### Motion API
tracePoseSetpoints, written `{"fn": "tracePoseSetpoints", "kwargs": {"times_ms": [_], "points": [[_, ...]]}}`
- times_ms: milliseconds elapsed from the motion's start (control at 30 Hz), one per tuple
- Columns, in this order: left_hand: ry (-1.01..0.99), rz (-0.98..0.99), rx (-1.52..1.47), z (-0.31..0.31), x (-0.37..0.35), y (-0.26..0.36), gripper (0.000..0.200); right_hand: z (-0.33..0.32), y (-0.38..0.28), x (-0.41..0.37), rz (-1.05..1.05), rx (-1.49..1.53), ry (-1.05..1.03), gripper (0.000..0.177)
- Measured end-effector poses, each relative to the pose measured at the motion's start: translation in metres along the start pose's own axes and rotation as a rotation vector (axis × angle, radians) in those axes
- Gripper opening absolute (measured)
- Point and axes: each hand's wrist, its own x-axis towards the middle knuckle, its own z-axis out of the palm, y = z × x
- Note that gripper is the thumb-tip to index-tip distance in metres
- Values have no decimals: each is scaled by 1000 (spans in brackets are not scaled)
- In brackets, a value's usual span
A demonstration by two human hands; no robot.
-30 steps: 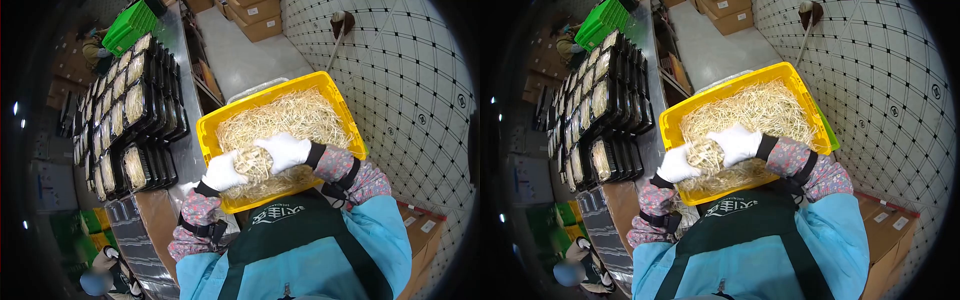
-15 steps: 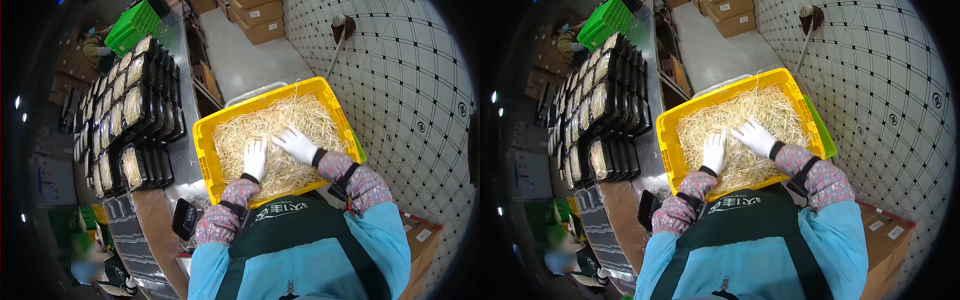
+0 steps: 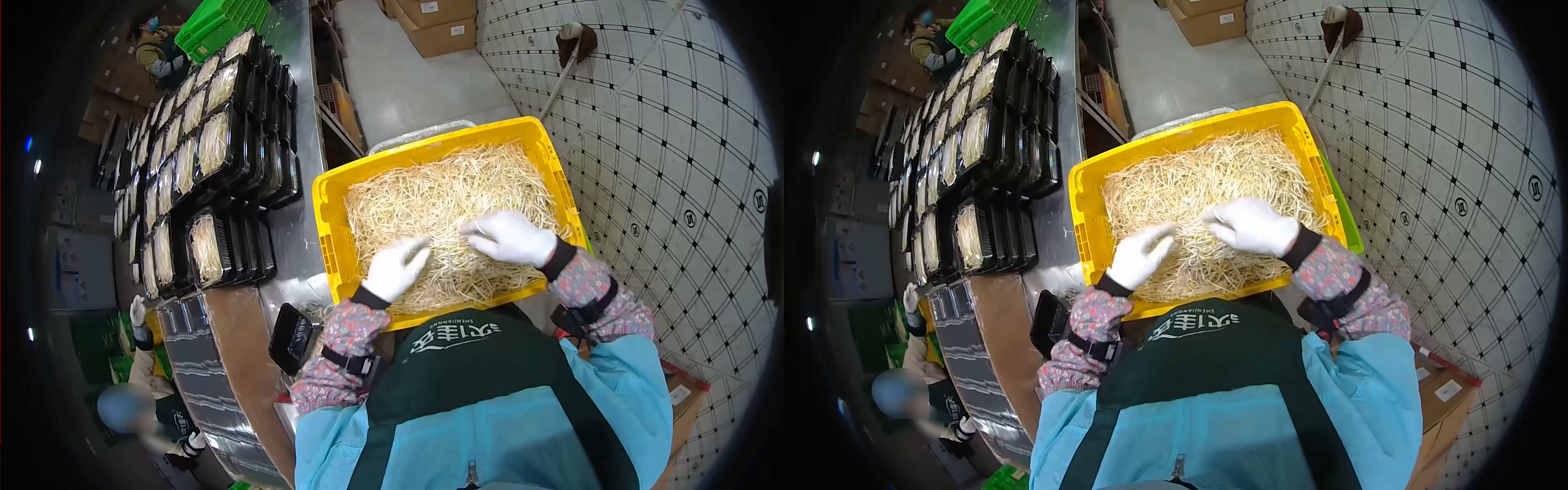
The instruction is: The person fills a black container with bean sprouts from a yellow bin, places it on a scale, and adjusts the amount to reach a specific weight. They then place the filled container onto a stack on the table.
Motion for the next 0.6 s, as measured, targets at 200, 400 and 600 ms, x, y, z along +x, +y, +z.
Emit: {"fn": "tracePoseSetpoints", "kwargs": {"times_ms": [200, 400, 600], "points": [[-187, 134, 401, 51, -48, -21, 56, 77, 19, -20, -131, -450, 102, 61], [-491, 103, 44, 1, -65, -15, 55, 33, 12, -46, -68, -92, -157, 59], [77, 126, 202, 7, 31, -45, 69, 32, 26, 70, -17, -236, 193, 77]]}}
